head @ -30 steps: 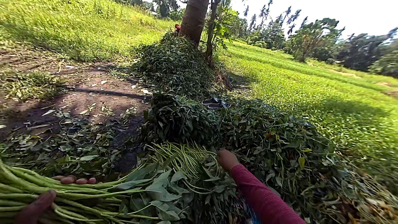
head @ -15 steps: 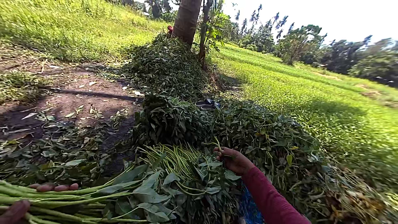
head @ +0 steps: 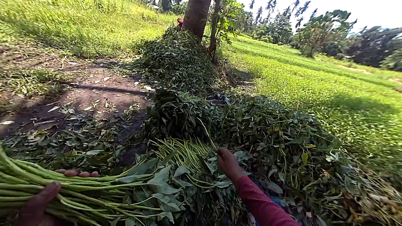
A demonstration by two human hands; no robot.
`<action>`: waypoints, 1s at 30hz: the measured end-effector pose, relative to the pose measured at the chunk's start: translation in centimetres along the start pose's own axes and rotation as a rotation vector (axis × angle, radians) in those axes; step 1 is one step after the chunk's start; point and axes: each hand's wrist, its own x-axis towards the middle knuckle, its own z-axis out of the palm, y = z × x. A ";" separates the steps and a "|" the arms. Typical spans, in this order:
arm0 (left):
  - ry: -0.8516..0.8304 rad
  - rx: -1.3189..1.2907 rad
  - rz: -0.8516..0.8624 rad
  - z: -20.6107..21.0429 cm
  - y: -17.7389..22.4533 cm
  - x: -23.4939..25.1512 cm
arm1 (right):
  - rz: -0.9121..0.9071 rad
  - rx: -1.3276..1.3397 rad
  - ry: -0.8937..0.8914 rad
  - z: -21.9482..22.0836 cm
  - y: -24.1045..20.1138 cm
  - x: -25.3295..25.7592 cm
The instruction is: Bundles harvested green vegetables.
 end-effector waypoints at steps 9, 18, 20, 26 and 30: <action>-0.010 0.014 -0.031 -0.2 0.2 0.3 | -0.027 -0.159 -0.299 10.9 1.7 -4.6; -0.117 -0.007 -0.022 0.2 0.3 0.5 | -0.038 -0.200 -0.517 10.6 -0.2 -2.8; -0.131 -0.019 -0.019 0.3 0.3 0.5 | -0.056 -0.185 -0.564 10.1 0.0 -2.3; -0.231 -0.176 -0.024 0.5 -0.2 0.8 | 0.026 0.219 -0.594 4.1 1.7 0.5; -0.290 -0.292 -0.072 1.4 -0.9 1.1 | 0.170 0.649 -0.559 -0.4 3.1 2.2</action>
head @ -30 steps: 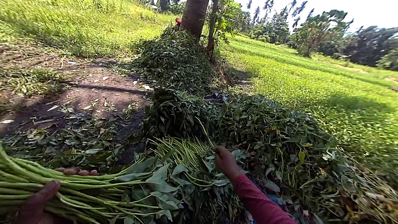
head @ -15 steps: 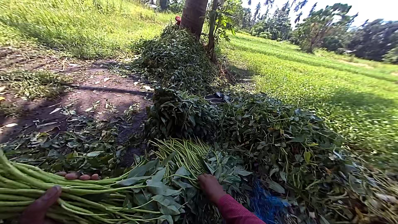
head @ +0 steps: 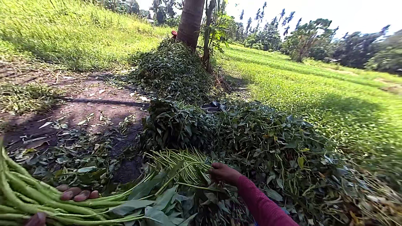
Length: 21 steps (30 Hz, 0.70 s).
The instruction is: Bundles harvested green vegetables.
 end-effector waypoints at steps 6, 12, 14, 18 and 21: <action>-0.078 -0.093 -0.090 0.9 -2.1 0.8 | -0.068 0.306 0.022 -3.8 -2.8 -2.0; -0.061 0.016 -0.178 2.0 -2.5 0.7 | -0.198 0.349 0.153 -4.1 -3.3 -2.2; -0.013 0.065 -0.194 2.5 -3.1 0.4 | -0.225 0.358 0.271 -3.6 -3.3 -1.7; 0.078 0.064 -0.243 3.7 -4.8 -0.2 | -0.264 0.576 0.235 -2.9 -4.1 -1.7; 0.187 0.033 -0.270 5.2 -6.6 -0.5 | -0.181 0.560 0.202 -2.1 -4.3 -1.8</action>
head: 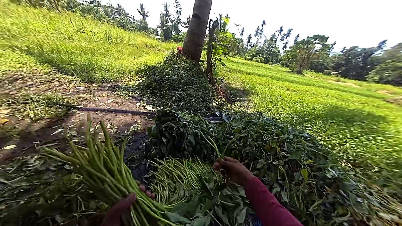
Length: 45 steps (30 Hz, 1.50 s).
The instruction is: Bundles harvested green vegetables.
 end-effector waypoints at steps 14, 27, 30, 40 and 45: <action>0.142 0.029 -0.361 1.6 -10.1 1.6 | 0.274 -0.141 -0.173 1.1 6.5 -1.6; -0.058 -0.384 -0.337 0.6 -17.9 1.0 | -0.005 -0.195 0.118 3.9 -1.0 -6.7; -0.133 -0.442 -0.321 0.0 -19.7 1.1 | -0.108 -0.222 0.076 5.8 -5.5 -7.9; -0.296 -0.539 -0.263 1.8 -20.0 0.7 | 0.111 -0.491 -0.234 7.9 -4.7 -8.5; -0.290 -0.624 -0.272 2.3 -19.5 0.9 | 0.120 -0.366 -0.245 8.8 -7.0 -9.1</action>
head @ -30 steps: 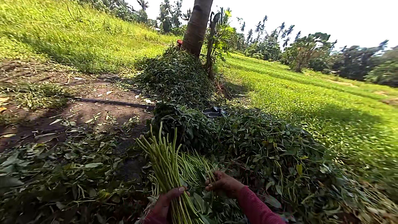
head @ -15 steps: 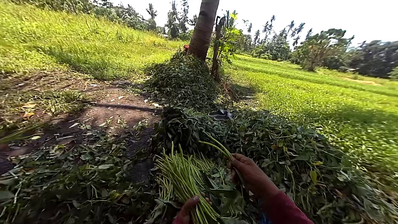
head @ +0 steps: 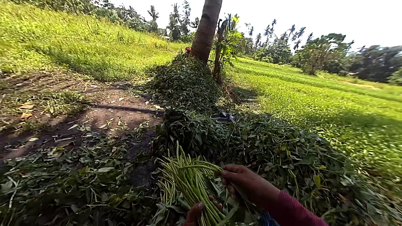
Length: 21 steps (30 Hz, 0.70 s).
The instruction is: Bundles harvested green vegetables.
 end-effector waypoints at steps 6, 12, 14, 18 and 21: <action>-0.052 -0.003 0.006 0.5 -0.3 0.1 | -0.214 0.273 0.266 0.0 -6.7 -0.1; -0.096 -0.013 0.041 -0.8 -0.9 0.4 | -0.123 0.123 0.226 0.3 -6.1 1.7; -0.115 0.022 0.066 0.2 -0.8 0.4 | -0.001 0.007 0.038 0.0 -4.4 1.9; -0.102 -0.029 0.087 1.0 -0.4 0.6 | 0.184 -0.176 -0.205 0.2 -2.1 1.6; -0.048 0.093 0.170 2.4 0.2 0.1 | 0.244 -0.401 -0.278 0.7 -1.8 1.1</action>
